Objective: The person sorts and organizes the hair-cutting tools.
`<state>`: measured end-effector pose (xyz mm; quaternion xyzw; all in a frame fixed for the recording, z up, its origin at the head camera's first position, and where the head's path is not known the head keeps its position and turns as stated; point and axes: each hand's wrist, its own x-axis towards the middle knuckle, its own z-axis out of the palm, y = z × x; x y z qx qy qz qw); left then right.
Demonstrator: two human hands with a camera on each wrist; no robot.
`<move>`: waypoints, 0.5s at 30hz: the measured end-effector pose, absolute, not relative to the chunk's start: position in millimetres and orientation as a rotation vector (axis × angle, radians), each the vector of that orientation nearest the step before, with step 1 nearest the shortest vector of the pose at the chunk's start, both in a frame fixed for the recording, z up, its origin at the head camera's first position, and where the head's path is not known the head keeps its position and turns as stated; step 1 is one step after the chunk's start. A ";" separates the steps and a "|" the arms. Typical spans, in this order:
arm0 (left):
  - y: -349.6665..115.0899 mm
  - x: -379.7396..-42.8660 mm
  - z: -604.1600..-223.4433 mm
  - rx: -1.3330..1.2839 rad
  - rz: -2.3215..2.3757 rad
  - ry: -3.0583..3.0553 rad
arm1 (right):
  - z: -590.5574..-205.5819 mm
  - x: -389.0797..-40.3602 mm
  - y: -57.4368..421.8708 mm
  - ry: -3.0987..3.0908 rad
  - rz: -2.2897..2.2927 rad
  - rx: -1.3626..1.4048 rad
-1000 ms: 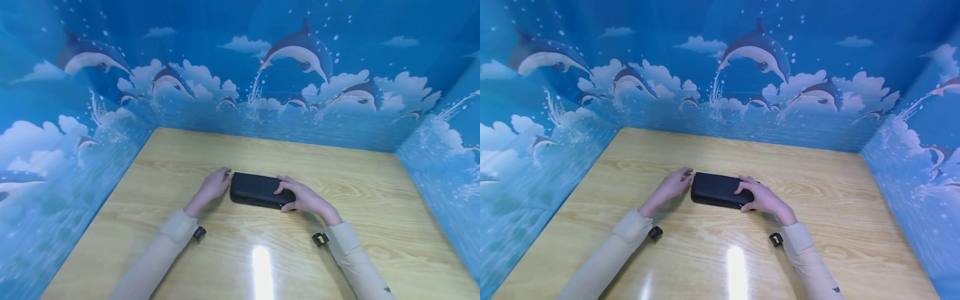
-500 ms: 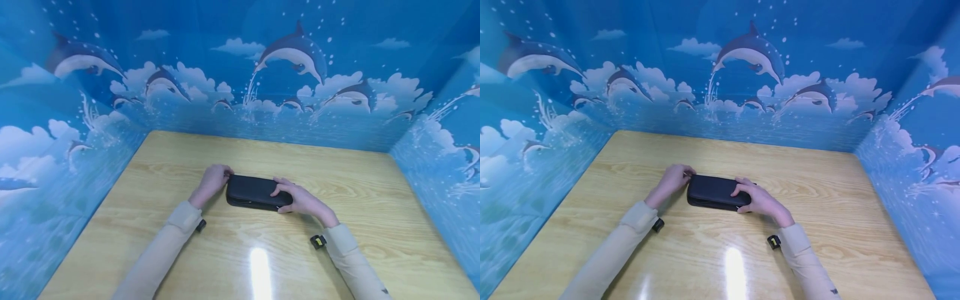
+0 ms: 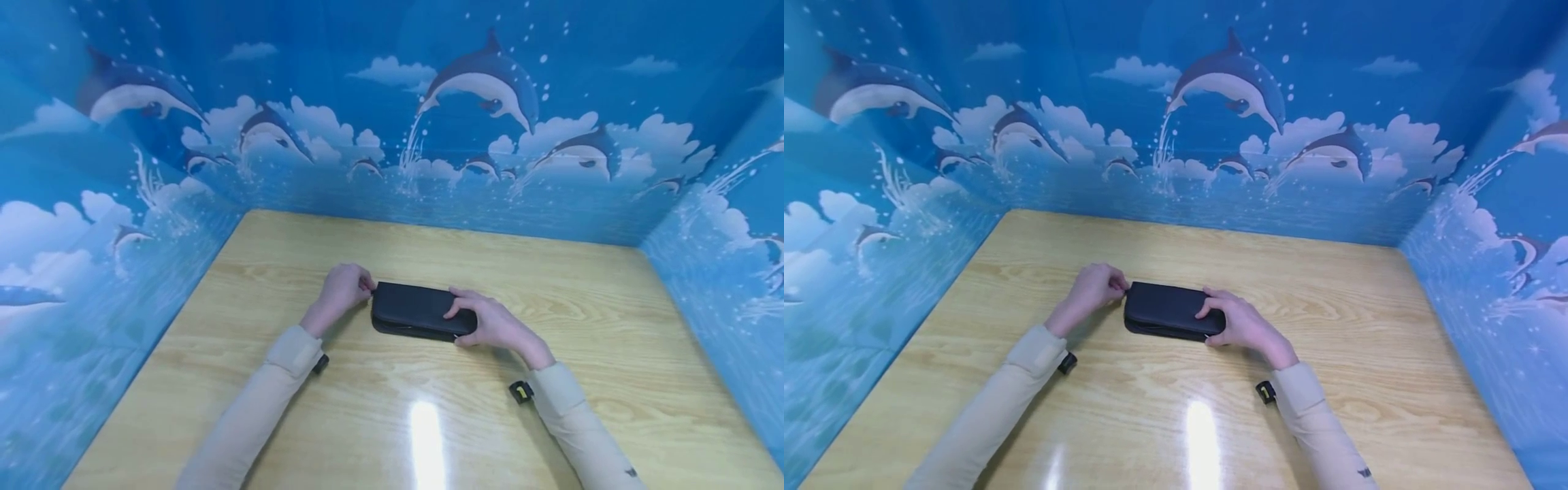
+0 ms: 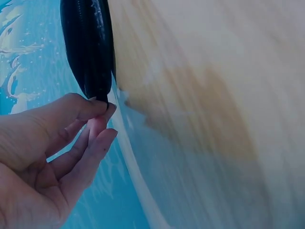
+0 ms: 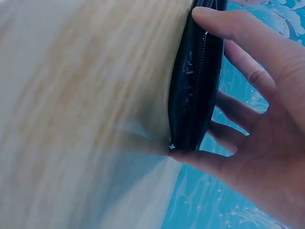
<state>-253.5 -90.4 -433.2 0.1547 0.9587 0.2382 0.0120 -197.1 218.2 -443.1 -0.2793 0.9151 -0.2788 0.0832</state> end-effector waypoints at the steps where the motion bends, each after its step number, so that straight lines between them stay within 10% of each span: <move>1: -91.4 -253.0 -432.7 0.485 0.741 2.985 | -443.0 -196.9 218.3 2.733 -0.837 -0.831; 15: -106.5 -240.9 -428.8 0.721 0.721 2.969 | -445.8 -194.9 218.7 2.746 -0.861 -0.799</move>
